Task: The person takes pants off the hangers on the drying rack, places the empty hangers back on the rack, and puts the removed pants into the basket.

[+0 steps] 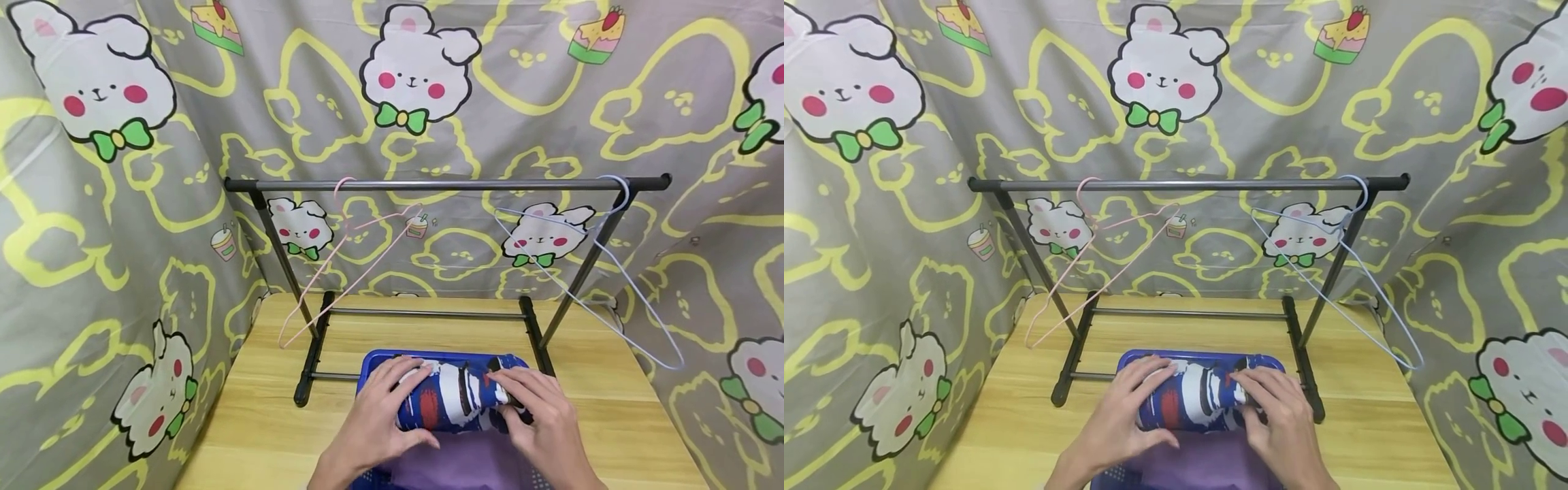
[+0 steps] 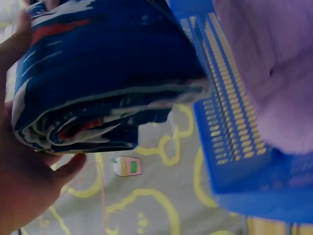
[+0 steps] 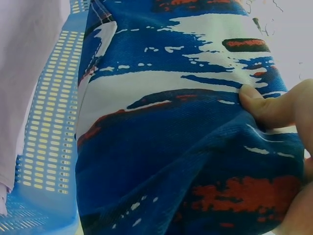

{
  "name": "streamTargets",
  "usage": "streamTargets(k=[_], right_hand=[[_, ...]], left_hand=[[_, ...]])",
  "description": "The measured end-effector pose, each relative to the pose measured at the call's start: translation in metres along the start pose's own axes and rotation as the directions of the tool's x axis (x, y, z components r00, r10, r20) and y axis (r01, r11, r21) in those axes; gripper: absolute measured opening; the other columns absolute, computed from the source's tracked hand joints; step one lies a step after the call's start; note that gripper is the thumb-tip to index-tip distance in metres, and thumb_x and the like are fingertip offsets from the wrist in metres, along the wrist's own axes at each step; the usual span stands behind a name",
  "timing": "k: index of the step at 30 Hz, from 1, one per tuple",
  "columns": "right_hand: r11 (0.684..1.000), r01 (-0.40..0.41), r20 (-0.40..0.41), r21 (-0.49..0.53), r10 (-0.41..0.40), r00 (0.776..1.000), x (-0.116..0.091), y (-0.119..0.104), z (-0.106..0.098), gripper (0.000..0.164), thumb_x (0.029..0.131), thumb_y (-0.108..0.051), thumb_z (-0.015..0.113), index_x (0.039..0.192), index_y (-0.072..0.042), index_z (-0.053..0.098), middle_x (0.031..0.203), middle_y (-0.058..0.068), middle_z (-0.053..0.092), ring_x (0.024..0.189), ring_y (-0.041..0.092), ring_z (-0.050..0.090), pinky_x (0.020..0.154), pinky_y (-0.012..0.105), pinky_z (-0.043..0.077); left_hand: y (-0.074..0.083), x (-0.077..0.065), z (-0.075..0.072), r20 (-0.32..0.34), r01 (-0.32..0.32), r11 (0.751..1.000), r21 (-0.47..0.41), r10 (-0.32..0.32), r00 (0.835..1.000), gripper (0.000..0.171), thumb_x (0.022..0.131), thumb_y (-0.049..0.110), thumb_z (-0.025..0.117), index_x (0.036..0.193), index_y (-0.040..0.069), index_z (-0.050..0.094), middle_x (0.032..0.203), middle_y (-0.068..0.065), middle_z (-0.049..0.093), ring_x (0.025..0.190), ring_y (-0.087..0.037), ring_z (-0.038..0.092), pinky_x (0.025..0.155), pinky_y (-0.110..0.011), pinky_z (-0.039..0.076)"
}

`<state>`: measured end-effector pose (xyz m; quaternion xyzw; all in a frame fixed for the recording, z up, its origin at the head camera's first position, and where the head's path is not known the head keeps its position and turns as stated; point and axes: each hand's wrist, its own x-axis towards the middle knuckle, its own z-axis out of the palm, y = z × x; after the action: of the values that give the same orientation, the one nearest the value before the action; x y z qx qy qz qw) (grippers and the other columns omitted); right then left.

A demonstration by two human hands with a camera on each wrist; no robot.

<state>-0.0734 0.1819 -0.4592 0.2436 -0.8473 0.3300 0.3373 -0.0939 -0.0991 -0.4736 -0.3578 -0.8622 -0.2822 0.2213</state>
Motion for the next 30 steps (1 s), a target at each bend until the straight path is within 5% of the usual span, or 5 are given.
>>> streamTargets(k=[7, 16, 20, 24, 30], right_hand=[[0.999, -0.039, 0.078, -0.022, 0.040, 0.996, 0.002, -0.004, 0.004, 0.054, 0.066, 0.008, 0.079, 0.114, -0.015, 0.078, 0.112, 0.001, 0.073, 0.103, 0.022, 0.064, 0.096, 0.026, 0.038], [0.997, 0.003, 0.269, -0.076, 0.018, 0.963, 0.003, -0.001, -0.004, 0.061, 0.065, -0.014, 0.096, 0.122, -0.022, 0.074, 0.117, -0.009, 0.070, 0.107, 0.015, 0.065, 0.093, 0.033, 0.050], [0.998, 0.020, 0.465, -0.064, 0.012, 0.885, 0.008, -0.001, -0.012, 0.068, 0.070, -0.022, 0.095, 0.132, -0.027, 0.066, 0.129, -0.001, 0.066, 0.115, 0.025, 0.064, 0.083, 0.056, 0.055], [0.998, 0.000, 0.611, -0.070, 0.043, 0.790, 0.014, 0.001, -0.014, 0.075, 0.074, -0.016, 0.091, 0.141, -0.025, 0.058, 0.127, 0.003, 0.067, 0.108, 0.024, 0.067, 0.073, 0.044, 0.057], [0.985, 0.090, 0.521, -0.148, 0.001, 0.853, 0.015, 0.010, -0.006, 0.058, 0.065, -0.016, 0.091, 0.119, -0.019, 0.070, 0.102, -0.003, 0.073, 0.077, 0.011, 0.066, 0.053, 0.027, 0.047]], left_hand=[[-0.005, 0.005, -0.006, 0.088, -0.016, 0.993, 0.121, 0.005, 0.996, 0.074, 0.070, 0.038, 0.095, 0.135, 0.018, 0.065, 0.115, 0.002, 0.070, 0.104, -0.017, 0.065, 0.093, -0.040, 0.054], [-0.010, 0.003, -0.005, 0.083, -0.025, 0.996, 0.087, 0.018, 0.996, 0.049, 0.075, 0.031, 0.092, 0.119, 0.021, 0.073, 0.103, 0.006, 0.075, 0.089, -0.012, 0.069, 0.073, -0.029, 0.056], [-0.011, 0.002, -0.005, 0.070, -0.026, 0.994, 0.109, 0.019, 0.997, 0.046, 0.074, 0.025, 0.093, 0.115, 0.022, 0.074, 0.102, 0.008, 0.075, 0.087, -0.010, 0.068, 0.068, -0.027, 0.055], [-0.012, 0.004, -0.006, 0.067, -0.013, 0.992, 0.126, 0.005, 0.998, 0.045, 0.071, 0.020, 0.093, 0.112, 0.021, 0.076, 0.104, 0.007, 0.076, 0.090, -0.012, 0.071, 0.072, -0.030, 0.057], [-0.014, 0.006, -0.007, 0.116, 0.011, 0.992, 0.125, -0.026, 0.993, 0.047, 0.072, 0.027, 0.094, 0.115, 0.022, 0.076, 0.105, 0.006, 0.077, 0.091, -0.012, 0.071, 0.073, -0.031, 0.058]])
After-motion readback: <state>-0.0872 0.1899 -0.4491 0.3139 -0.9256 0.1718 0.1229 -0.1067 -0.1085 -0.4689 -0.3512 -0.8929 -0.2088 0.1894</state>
